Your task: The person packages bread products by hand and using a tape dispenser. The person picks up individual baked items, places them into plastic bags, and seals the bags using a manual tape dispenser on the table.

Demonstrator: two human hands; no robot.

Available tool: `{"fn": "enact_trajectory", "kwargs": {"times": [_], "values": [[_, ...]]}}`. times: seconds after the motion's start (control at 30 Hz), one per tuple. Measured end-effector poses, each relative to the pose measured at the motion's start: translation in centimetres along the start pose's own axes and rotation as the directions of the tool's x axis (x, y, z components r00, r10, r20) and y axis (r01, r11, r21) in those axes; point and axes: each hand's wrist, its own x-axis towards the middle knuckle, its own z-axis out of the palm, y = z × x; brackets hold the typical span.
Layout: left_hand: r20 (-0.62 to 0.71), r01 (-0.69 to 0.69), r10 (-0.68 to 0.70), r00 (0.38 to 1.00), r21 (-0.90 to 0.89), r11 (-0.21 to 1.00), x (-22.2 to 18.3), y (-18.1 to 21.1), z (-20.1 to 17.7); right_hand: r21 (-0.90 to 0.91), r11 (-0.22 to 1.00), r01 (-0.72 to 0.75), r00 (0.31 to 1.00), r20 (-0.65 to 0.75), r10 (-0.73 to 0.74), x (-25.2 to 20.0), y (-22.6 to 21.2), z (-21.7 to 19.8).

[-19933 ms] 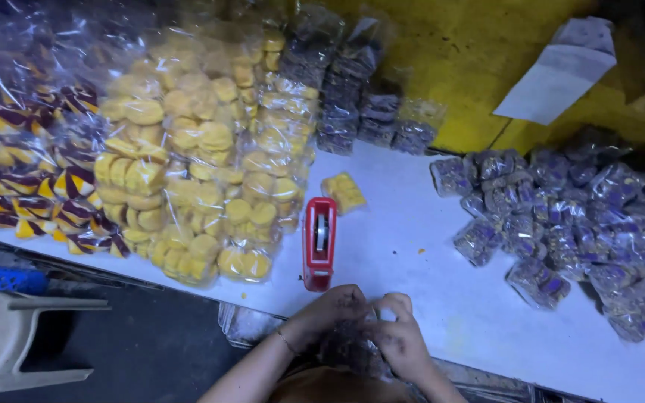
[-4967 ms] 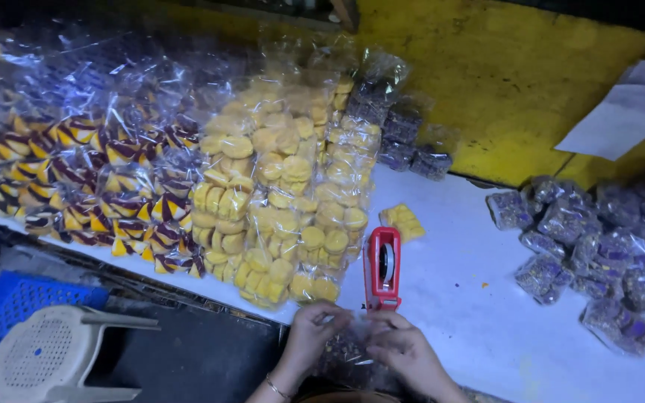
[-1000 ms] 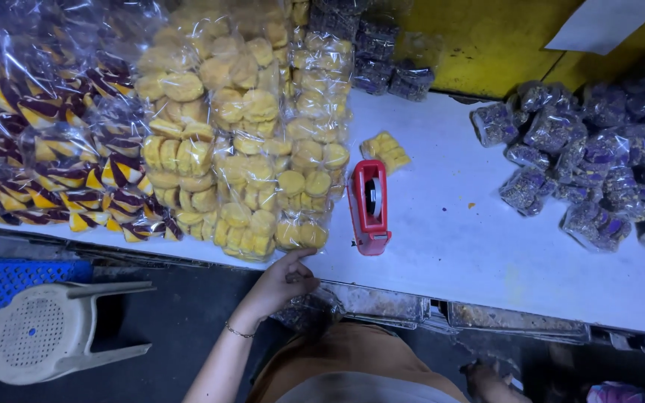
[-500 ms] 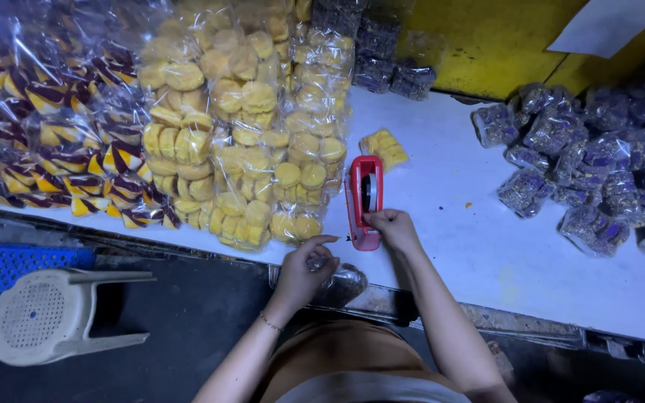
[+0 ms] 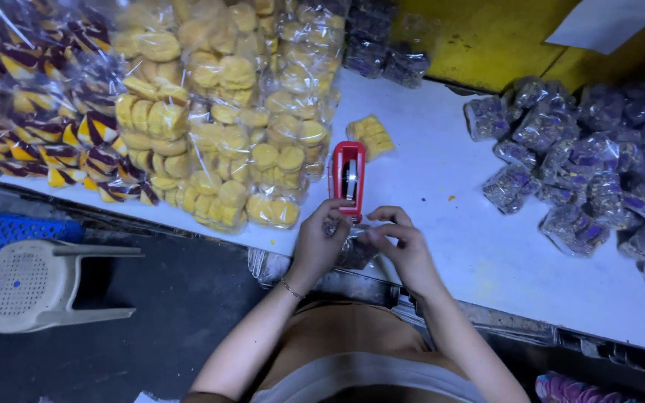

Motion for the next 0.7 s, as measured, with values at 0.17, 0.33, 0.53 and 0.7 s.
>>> {"fn": "enact_trajectory", "kwargs": {"times": [0.17, 0.33, 0.53, 0.7], "values": [[0.018, -0.451, 0.464, 0.886, 0.271, 0.850, -2.6, -0.8, 5.2, -0.153, 0.980, -0.127, 0.989, -0.093, 0.114, 0.8, 1.0, -2.3], [-0.034, -0.311, 0.313, 0.949, 0.053, 0.949, -1.7, -3.9, 7.3, -0.194, 0.978, -0.072, 0.997, -0.047, 0.064, -2.0, 5.6, -4.9], [0.064, -0.005, 0.006, 0.998, -0.017, 1.000, -4.9, -0.5, 4.6, -0.174, 0.924, -0.341, 0.932, -0.193, 0.308, 2.3, 9.2, -17.8], [-0.316, 0.104, -0.121, 0.941, -0.071, 0.992, -7.9, -7.8, 0.0, -0.740, 0.603, 0.298, 0.722, -0.238, -0.649, 17.7, 6.8, -17.6]]}}
